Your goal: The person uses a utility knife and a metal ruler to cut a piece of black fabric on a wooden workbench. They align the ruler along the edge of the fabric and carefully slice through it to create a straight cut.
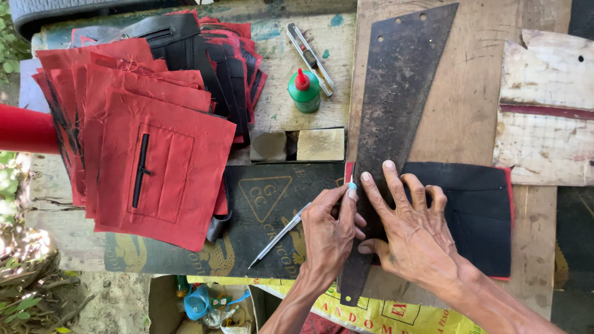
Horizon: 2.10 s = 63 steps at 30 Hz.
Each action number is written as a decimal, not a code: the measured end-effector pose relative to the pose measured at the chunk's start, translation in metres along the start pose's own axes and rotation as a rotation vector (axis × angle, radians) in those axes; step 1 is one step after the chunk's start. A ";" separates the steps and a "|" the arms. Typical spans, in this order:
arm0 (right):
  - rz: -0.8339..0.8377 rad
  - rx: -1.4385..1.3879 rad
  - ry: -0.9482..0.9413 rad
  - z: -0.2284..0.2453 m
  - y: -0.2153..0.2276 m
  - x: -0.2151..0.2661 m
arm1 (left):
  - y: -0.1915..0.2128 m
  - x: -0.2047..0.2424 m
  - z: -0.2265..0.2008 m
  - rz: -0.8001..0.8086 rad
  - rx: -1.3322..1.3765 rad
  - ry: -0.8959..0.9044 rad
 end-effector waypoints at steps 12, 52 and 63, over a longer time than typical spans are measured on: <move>0.016 -0.012 -0.022 -0.001 0.001 -0.002 | -0.002 -0.006 -0.003 0.033 -0.066 0.024; 0.073 0.074 0.010 0.006 -0.007 -0.001 | 0.023 0.045 -0.006 -0.038 -0.338 -0.367; 0.186 0.212 0.063 0.016 -0.014 -0.002 | 0.028 0.056 0.000 -0.032 -0.312 -0.420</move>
Point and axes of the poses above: each hand's wrist, its own x-axis away from the middle knuckle, its own y-axis out of the back of the hand, z = x × y, the point moved 8 cm from there along -x, towards the middle knuckle, and after that the axes turned 12 degrees about -z, right-handed, at the moved point
